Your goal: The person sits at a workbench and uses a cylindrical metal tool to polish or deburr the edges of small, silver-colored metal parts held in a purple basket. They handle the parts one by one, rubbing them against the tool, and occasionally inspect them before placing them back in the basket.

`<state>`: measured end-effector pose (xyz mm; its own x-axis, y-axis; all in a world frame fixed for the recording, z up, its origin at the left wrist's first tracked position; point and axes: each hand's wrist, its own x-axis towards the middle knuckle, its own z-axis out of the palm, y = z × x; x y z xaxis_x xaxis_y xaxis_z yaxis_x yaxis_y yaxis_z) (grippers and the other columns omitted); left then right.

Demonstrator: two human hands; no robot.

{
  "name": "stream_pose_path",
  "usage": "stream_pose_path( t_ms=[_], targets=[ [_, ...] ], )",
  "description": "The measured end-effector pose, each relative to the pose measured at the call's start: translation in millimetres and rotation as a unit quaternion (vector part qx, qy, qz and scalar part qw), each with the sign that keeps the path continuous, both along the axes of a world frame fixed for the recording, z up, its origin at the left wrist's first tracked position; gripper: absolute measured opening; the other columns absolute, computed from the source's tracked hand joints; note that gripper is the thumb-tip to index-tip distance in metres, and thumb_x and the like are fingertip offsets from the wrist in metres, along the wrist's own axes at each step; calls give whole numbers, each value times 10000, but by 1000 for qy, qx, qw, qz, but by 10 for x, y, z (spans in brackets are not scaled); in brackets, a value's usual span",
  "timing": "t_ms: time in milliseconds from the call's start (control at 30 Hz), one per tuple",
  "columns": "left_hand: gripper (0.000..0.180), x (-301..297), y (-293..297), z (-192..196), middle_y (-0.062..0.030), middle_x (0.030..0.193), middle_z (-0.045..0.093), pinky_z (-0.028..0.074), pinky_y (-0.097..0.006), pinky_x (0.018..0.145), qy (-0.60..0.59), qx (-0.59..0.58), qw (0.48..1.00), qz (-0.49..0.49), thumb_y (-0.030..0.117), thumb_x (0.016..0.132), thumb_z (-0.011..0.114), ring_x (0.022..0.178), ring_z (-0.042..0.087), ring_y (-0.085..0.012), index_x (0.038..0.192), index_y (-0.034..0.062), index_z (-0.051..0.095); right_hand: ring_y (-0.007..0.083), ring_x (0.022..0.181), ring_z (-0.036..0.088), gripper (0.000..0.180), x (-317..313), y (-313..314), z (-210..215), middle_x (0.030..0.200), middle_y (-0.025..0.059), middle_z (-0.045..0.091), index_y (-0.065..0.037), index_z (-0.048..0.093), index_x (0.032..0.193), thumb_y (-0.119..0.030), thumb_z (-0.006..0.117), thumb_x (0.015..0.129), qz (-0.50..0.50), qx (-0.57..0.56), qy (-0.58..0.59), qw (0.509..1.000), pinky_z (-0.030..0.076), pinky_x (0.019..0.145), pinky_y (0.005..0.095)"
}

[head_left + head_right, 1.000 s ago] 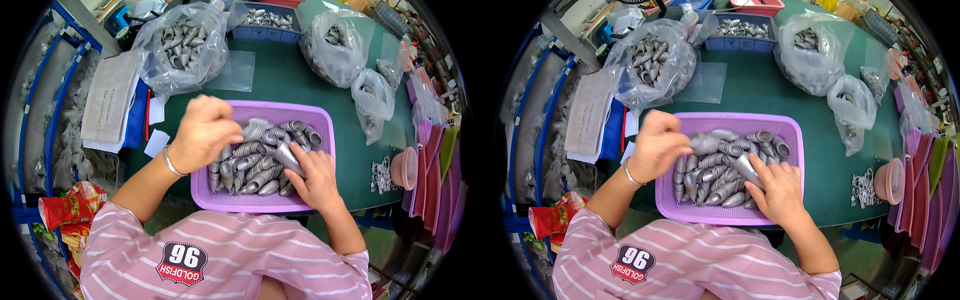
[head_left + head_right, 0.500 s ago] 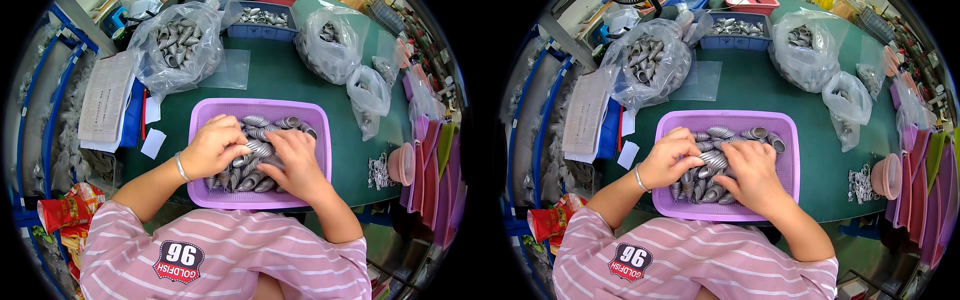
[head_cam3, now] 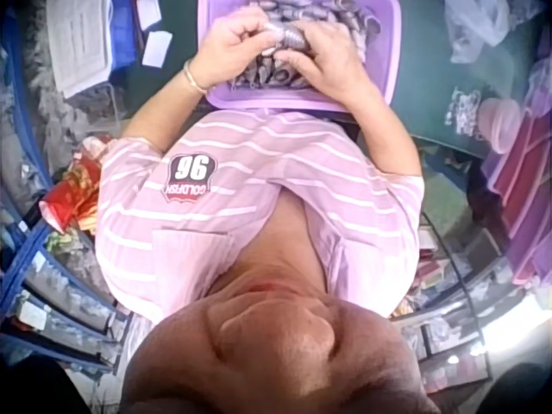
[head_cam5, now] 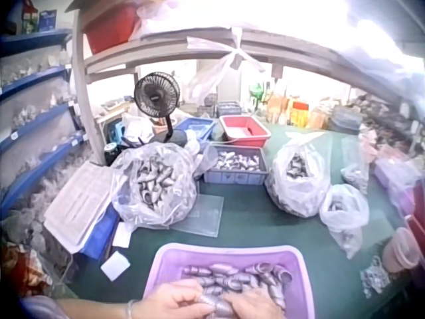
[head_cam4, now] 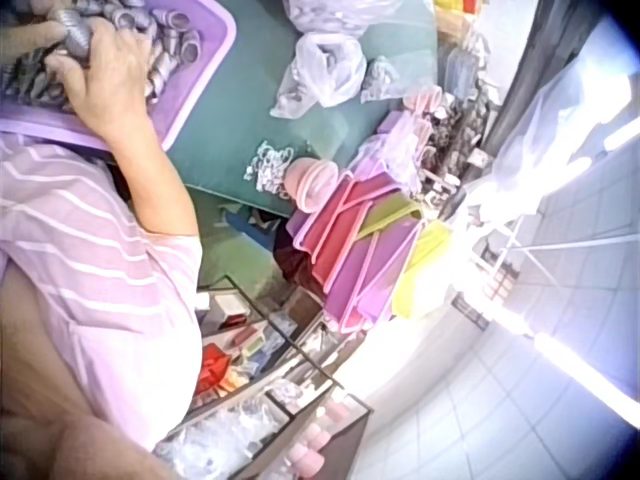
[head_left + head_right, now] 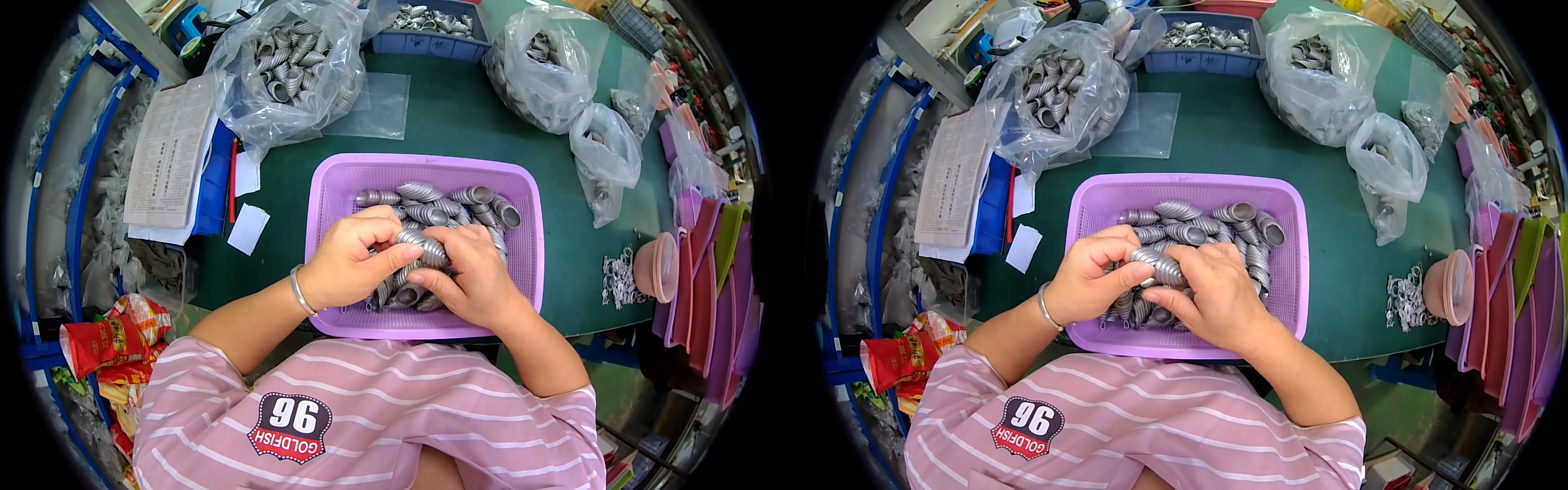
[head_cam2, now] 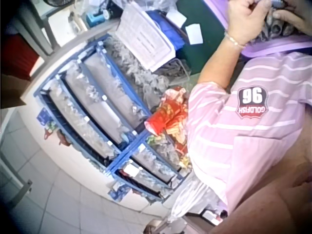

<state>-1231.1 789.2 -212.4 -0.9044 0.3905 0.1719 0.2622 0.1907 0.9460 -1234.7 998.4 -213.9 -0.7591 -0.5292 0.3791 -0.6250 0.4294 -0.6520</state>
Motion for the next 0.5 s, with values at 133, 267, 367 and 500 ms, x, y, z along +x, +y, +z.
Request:
stream_pose_path(
  t_ms=[133, 267, 367, 500],
  targets=[
    [243, 27, 130, -37, -48, 681, 454, 355, -280, 524, 43, 15, 998, 46, 141, 859, 686, 585, 432, -134, 716, 4, 545, 278, 699, 563, 321, 14, -34, -48, 752, 76, 605, -48, 596, 994, -278, 721, 808, -26, -13, 57, 998, 389, 719, 388],
    [249, 44, 208, 56, -53, 661, 445, 357, -280, 523, 59, 17, 995, 76, 140, 860, 677, 571, 428, -142, 710, 2, 535, 283, 653, 570, 268, 49, -69, -27, 727, 80, 608, -33, 586, 946, -252, 698, 838, -58, -19, 93, 994, 412, 667, 379],
    [229, 5, 165, -6, -35, 646, 437, 361, -280, 527, 43, 26, 998, 40, 138, 865, 674, 575, 425, -119, 723, 2, 555, 283, 595, 567, 234, 98, -31, 58, 680, 93, 597, -13, 584, 922, -217, 679, 857, -20, -90, -119, 989, 424, 580, 368],
    [238, 99, 233, 126, -9, 644, 432, 358, -276, 534, -268, 181, 942, 92, 135, 866, 682, 602, 407, -89, 713, 5, 554, 256, 556, 557, 263, 108, -13, 167, 654, 106, 583, -2, 579, 925, -245, 666, 873, -16, -132, -301, 944, 408, 519, 352]
  ],
)
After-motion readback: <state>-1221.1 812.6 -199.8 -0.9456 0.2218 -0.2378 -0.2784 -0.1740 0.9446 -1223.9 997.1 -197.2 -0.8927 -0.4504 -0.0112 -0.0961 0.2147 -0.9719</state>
